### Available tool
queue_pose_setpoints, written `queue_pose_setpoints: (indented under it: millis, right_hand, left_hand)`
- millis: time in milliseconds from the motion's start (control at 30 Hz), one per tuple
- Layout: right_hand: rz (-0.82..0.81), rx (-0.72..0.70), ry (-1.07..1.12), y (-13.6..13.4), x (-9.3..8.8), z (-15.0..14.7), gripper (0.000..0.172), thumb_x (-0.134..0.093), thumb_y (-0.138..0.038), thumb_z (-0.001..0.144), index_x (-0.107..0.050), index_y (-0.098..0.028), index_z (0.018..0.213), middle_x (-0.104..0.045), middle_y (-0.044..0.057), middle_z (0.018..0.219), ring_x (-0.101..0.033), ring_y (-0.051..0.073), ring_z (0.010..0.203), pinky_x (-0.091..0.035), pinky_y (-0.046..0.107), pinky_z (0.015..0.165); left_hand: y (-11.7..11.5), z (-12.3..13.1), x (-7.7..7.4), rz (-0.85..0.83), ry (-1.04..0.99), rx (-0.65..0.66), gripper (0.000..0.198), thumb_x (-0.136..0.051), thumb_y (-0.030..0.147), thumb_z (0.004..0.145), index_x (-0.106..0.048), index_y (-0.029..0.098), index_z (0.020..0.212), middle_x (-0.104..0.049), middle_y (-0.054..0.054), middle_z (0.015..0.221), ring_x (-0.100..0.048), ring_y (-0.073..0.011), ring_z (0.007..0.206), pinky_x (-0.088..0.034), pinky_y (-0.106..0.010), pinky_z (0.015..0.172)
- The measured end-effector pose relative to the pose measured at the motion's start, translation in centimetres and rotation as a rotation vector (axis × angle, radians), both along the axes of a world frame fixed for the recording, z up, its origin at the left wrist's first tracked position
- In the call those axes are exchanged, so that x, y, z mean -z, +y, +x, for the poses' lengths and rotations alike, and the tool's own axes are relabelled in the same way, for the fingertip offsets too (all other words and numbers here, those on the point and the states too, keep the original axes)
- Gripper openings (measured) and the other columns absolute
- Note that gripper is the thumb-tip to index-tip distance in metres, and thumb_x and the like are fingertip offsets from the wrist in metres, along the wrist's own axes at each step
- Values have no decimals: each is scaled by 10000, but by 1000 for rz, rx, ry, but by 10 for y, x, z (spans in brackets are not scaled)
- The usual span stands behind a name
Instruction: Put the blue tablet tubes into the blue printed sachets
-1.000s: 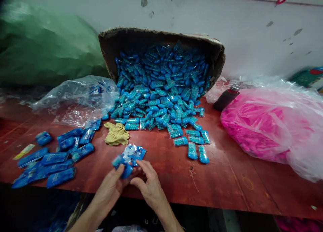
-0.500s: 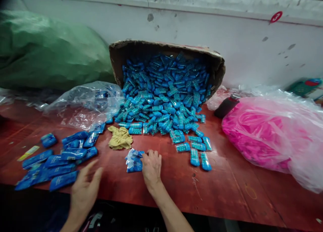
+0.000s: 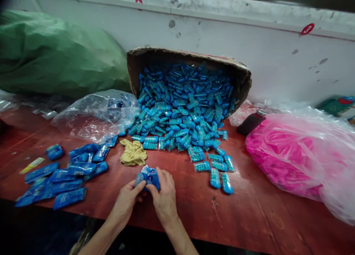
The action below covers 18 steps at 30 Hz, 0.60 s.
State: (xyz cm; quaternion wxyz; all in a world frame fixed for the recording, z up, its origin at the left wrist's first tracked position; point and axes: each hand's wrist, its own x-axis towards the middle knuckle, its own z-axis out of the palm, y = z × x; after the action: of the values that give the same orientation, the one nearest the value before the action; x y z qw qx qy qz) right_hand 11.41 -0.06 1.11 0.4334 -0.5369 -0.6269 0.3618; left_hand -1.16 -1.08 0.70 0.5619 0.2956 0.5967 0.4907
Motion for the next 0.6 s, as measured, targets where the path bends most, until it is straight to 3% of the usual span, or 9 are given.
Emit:
queue_pose_setpoints:
  millis: [67, 167, 267, 433, 600]
  right_hand:
    - [-235, 14, 307, 4, 2, -2, 352, -611, -254, 718, -582, -172, 1059, -611, 66, 945, -545, 179, 790, -430, 306, 709]
    - [-446, -38, 557, 9, 6, -4, 172, -611, -309, 694, -612, -137, 711, -582, -12, 611, -496, 112, 539, -406, 236, 544]
    - [-451, -18, 573, 7, 7, -8, 199, -605, -319, 688, -552, -143, 613, -516, -46, 516, -432, 84, 466, -360, 210, 485]
    - [-423, 33, 569, 1, 6, -17, 181, -574, -314, 716, -537, -152, 643, -502, -46, 550, -431, 91, 504, -362, 205, 498]
    - [-390, 45, 560, -1, 7, -22, 158, -560, -295, 726, -562, -144, 678, -514, -31, 603, -434, 98, 552, -378, 208, 538]
  left_hand:
    - [-3, 2, 0, -15, -88, -3, 243, -658, 346, 621, -639, 116, 699, -596, -8, 573, -487, -82, 472, -341, -176, 399]
    - [-4, 8, 0, -52, -187, -20, 258, -672, 347, 601, -610, 126, 719, -587, 8, 557, -480, -83, 422, -343, -187, 369]
    - [-4, 14, 3, -52, -162, -50, 263, -678, 354, 587, -595, 126, 687, -573, 16, 506, -469, -89, 394, -338, -194, 352]
    - [-2, 20, 9, 17, -31, -186, 247, -662, 366, 609, -581, 132, 606, -514, 46, 452, -411, -70, 392, -324, -192, 381]
    - [-1, 18, 7, 18, 20, -202, 209, -654, 335, 620, -619, 133, 655, -573, 30, 513, -461, -90, 463, -368, -200, 451]
